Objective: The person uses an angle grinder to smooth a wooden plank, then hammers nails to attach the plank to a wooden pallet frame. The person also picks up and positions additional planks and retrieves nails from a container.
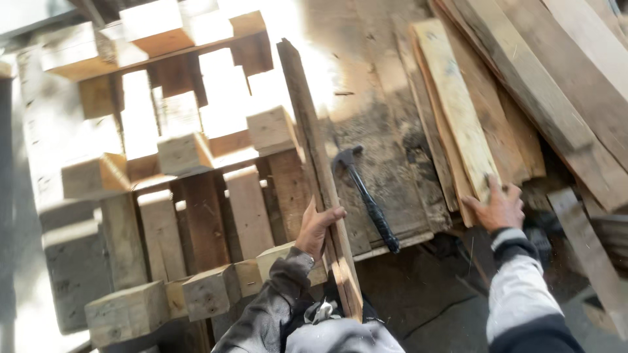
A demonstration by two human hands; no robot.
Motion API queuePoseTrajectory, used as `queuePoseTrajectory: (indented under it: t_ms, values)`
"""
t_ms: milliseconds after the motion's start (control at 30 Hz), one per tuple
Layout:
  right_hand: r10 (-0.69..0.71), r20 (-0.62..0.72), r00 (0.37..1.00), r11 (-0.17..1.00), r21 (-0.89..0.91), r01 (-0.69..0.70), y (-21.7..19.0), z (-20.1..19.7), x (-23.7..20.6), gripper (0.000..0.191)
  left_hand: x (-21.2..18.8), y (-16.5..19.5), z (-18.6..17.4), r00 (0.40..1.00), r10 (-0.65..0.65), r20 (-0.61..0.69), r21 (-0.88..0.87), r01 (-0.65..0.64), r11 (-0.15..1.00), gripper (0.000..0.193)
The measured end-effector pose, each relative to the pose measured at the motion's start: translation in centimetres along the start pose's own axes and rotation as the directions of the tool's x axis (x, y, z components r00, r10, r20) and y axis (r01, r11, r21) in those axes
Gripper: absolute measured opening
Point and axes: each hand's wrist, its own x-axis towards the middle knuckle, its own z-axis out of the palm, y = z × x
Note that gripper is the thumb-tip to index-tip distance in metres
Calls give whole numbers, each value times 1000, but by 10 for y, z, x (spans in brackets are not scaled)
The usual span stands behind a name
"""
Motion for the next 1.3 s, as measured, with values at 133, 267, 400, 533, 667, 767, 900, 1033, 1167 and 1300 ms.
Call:
queuePoseTrajectory:
  t_ms: [133, 267, 400, 533, 667, 767, 900, 1033, 1167, 1300]
  values:
    - [-12, 157, 988, 1000, -24, 16, -1, -4, 11, 99, 8, 21, -19, 982, 188, 33, -19, -188, 982, 103]
    - [-146, -1, 989, 840, 527, 125, -13, 2, -11, 77, 10, 55, -50, 860, 501, 102, 240, -510, 826, 98]
    - [-236, 190, 953, 189, 971, -147, -73, 28, -53, 85, -4, 102, -80, 751, 661, -5, 347, -618, 705, 92]
    - [-558, -7, 830, -280, 943, -180, -182, 43, -74, 79, -19, 161, -113, 637, 768, -65, 471, -659, 586, 92]
    - [-752, -74, 655, -67, 997, 36, -303, 26, -54, 87, -31, 190, -145, 538, 837, -98, 595, -642, 483, 107]
    - [-799, -38, 600, -88, 995, -54, -379, 25, -43, 73, -25, 184, -161, 469, 873, -130, 594, -668, 448, 112]
    - [-784, -146, 604, -35, 981, 190, -443, 59, -57, 71, -8, 163, -170, 382, 919, -100, 582, -726, 365, 120]
    - [-846, -58, 531, 89, 965, 247, -468, 77, -78, 73, -12, 159, -166, 493, 854, -168, 491, -709, 506, 128]
    - [-929, 28, 370, 142, 948, 284, -478, 71, -85, 75, -22, 172, -164, 694, 698, -176, 102, -692, 714, 131]
    - [-975, 75, 211, 153, 910, 386, -485, 50, -93, 76, -35, 182, -161, 411, 906, 106, 645, -721, 252, 152]
